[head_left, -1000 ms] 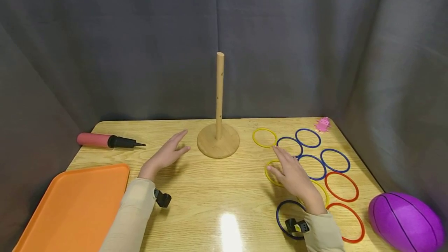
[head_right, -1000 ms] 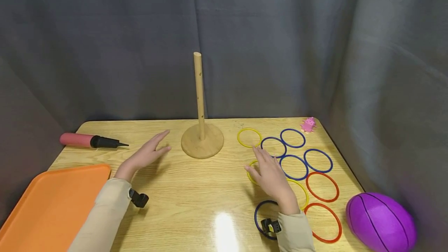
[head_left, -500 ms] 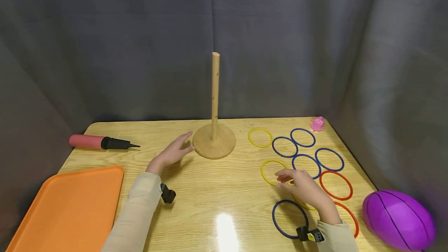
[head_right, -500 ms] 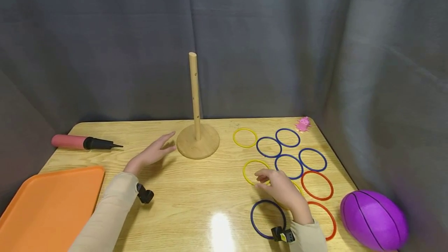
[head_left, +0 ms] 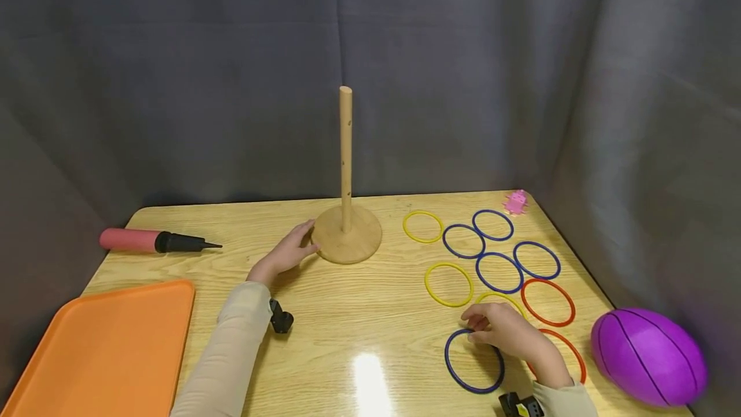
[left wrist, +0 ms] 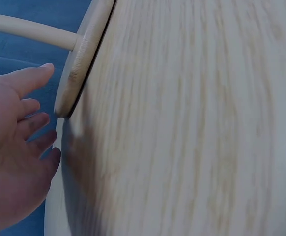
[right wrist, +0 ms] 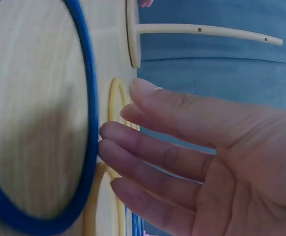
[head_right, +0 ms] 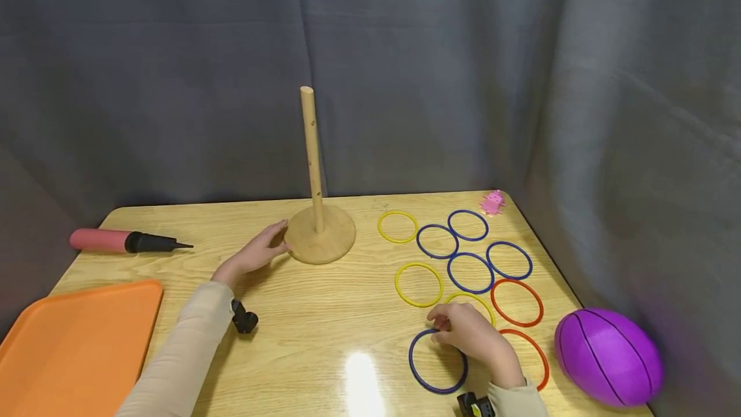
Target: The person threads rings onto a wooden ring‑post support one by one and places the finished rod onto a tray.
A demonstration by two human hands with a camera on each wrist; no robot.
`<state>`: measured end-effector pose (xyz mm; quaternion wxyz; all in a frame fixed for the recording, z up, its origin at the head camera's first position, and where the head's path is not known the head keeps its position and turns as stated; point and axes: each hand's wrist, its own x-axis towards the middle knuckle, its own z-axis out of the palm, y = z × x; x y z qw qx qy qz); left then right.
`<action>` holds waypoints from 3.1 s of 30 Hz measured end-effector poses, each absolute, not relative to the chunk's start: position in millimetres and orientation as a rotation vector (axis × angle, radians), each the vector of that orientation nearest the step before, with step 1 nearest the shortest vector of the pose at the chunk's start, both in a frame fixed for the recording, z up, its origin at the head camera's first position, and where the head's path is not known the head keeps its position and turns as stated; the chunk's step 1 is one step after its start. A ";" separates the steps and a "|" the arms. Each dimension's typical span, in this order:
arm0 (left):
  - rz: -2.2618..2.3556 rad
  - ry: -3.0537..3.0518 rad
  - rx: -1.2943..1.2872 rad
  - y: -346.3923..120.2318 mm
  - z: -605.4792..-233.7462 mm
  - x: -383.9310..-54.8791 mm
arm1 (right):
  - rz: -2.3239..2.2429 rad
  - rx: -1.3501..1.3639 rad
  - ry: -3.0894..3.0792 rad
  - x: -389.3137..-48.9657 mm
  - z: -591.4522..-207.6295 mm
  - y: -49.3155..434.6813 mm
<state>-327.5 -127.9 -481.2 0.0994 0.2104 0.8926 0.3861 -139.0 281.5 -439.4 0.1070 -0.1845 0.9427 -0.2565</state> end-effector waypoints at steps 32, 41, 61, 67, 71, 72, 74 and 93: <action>1.095 2.570 0.574 -116.3 -484.1 -344.0 | -0.561 -0.383 2.908 -124.6 -459.3 282.0; 1.137 2.584 0.572 -116.5 -486.9 -341.1 | -0.581 -0.401 2.926 -124.5 -461.1 281.8; 1.066 2.601 0.548 -111.5 -484.5 -310.3 | -0.723 -0.471 3.055 -127.6 -464.5 276.2; 1.059 2.604 0.568 -112.3 -485.8 -302.2 | -0.744 -0.474 3.034 -129.0 -465.3 275.7; 1.081 2.587 0.584 -113.5 -486.1 -296.4 | -0.749 -0.498 3.030 -129.0 -466.4 275.2; 1.088 2.584 0.595 -114.1 -486.3 -295.1 | -0.752 -0.500 3.030 -129.0 -466.8 275.0; 1.097 2.579 0.602 -115.0 -486.4 -292.1 | -0.750 -0.515 3.038 -129.2 -467.5 275.0; 1.120 2.563 0.563 -112.7 -486.6 -244.0 | -0.884 -0.402 3.020 -131.8 -468.5 274.2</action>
